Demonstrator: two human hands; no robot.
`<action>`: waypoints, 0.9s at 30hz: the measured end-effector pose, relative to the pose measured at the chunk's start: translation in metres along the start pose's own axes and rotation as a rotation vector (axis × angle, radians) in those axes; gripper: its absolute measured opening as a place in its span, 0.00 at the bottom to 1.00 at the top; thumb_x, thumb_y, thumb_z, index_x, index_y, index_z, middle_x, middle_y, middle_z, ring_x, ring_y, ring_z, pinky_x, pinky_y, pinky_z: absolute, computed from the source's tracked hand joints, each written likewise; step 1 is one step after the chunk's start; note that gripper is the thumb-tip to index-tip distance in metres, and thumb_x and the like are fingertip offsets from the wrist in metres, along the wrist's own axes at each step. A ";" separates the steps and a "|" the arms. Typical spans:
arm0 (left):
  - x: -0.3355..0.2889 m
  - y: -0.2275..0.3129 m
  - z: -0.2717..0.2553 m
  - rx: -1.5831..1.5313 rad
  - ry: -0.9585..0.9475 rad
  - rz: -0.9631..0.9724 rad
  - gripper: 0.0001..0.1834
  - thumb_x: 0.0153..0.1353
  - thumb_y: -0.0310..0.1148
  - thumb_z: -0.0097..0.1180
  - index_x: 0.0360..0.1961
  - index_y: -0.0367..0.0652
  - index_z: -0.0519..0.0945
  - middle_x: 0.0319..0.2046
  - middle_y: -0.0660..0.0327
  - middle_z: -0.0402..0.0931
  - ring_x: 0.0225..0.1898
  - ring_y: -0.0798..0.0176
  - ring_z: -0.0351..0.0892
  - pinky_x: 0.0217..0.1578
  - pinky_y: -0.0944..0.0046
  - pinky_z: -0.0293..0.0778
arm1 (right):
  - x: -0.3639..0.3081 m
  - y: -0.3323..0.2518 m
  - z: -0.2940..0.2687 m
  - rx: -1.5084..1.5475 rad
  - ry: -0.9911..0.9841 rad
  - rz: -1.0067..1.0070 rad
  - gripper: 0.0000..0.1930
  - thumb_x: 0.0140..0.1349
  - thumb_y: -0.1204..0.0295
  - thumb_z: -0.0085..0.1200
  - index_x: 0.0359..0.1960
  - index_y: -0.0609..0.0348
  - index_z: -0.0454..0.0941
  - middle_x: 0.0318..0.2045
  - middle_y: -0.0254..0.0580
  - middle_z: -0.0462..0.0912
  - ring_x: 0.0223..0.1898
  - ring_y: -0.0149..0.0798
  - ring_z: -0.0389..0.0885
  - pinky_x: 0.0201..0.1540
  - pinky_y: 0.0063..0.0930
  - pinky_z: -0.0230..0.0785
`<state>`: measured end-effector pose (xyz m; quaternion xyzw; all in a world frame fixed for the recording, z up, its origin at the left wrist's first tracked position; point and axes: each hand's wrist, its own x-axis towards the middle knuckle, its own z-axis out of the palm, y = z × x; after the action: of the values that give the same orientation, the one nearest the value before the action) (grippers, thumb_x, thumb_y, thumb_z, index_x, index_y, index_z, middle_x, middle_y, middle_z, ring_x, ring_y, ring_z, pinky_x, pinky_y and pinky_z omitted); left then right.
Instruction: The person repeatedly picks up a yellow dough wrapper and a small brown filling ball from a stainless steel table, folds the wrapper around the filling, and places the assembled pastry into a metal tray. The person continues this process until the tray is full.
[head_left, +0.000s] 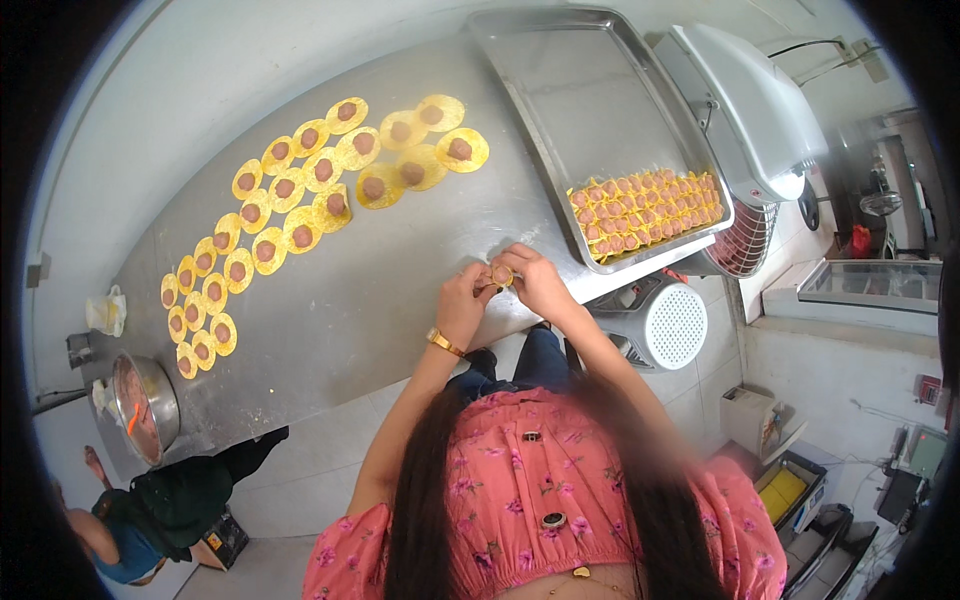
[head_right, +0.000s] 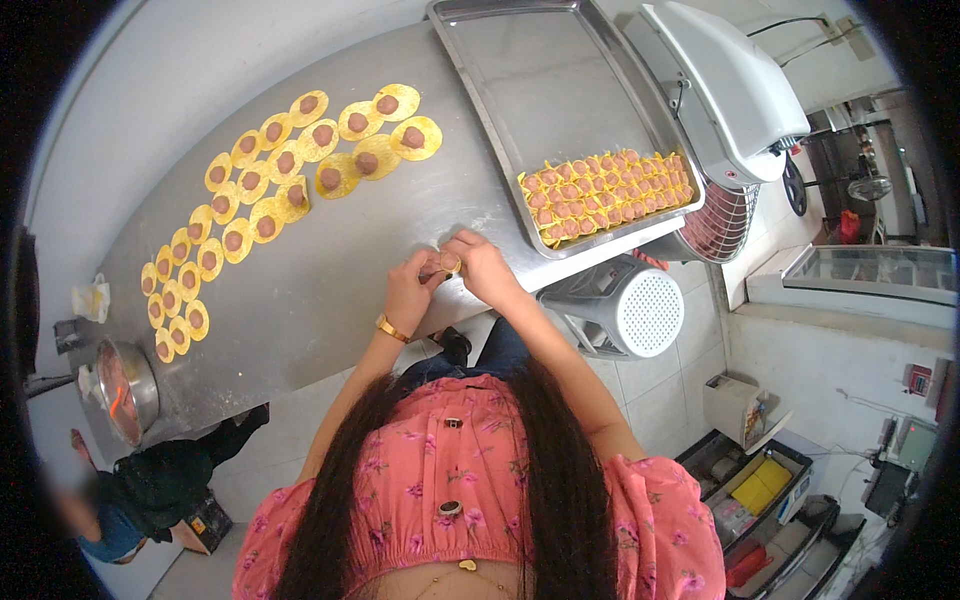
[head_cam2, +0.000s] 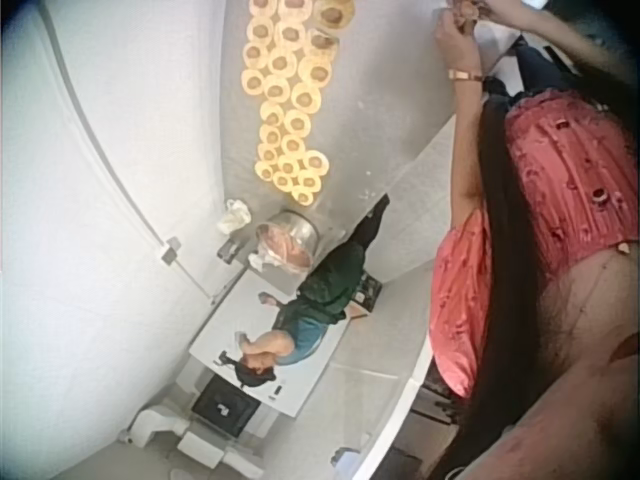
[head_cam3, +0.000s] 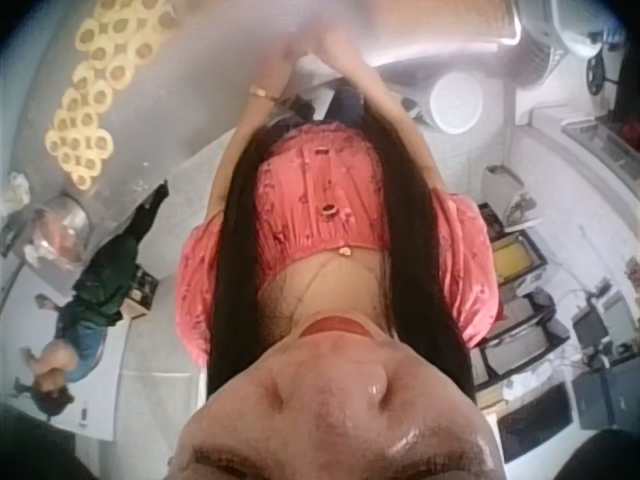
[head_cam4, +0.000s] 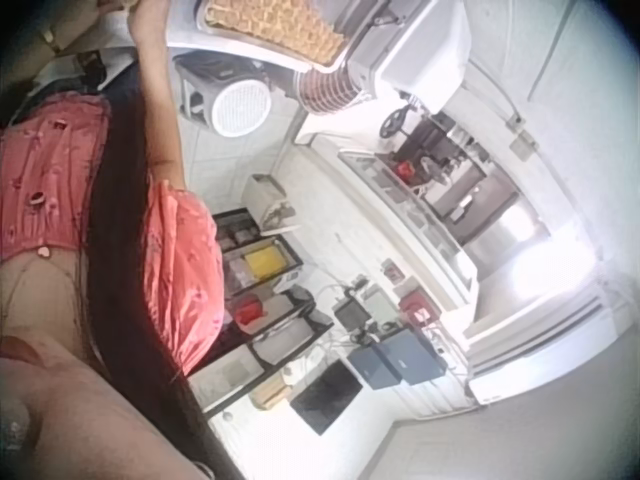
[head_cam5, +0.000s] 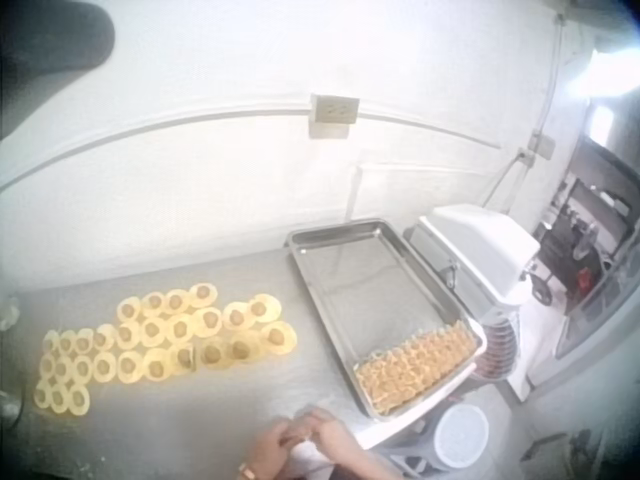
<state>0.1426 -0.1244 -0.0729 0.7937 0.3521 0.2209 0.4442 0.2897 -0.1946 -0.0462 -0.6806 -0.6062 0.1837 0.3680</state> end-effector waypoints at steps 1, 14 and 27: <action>0.000 0.001 0.000 -0.033 -0.009 -0.022 0.14 0.49 0.23 0.63 0.39 0.40 0.77 0.30 0.53 0.81 0.33 0.56 0.83 0.35 0.62 0.77 | -0.001 -0.001 0.000 -0.004 0.001 0.043 0.19 0.43 0.85 0.56 0.40 0.60 0.77 0.36 0.46 0.77 0.37 0.52 0.77 0.38 0.37 0.72; -0.005 0.004 0.002 0.003 0.059 -0.080 0.13 0.52 0.20 0.57 0.41 0.36 0.76 0.37 0.49 0.79 0.38 0.55 0.81 0.39 0.62 0.75 | -0.004 0.001 0.007 -0.029 -0.054 0.111 0.16 0.46 0.82 0.52 0.40 0.58 0.76 0.37 0.50 0.74 0.42 0.57 0.75 0.42 0.44 0.70; -0.018 0.036 0.009 -0.209 0.166 -0.331 0.10 0.59 0.20 0.52 0.42 0.34 0.76 0.34 0.59 0.80 0.37 0.69 0.79 0.40 0.70 0.74 | 0.041 0.122 -0.194 0.124 0.137 0.149 0.18 0.42 0.80 0.60 0.40 0.57 0.80 0.37 0.45 0.80 0.34 0.42 0.81 0.39 0.31 0.74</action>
<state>0.1497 -0.1560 -0.0476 0.6537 0.4883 0.2446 0.5238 0.5169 -0.2086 0.0016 -0.7106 -0.5151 0.2007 0.4352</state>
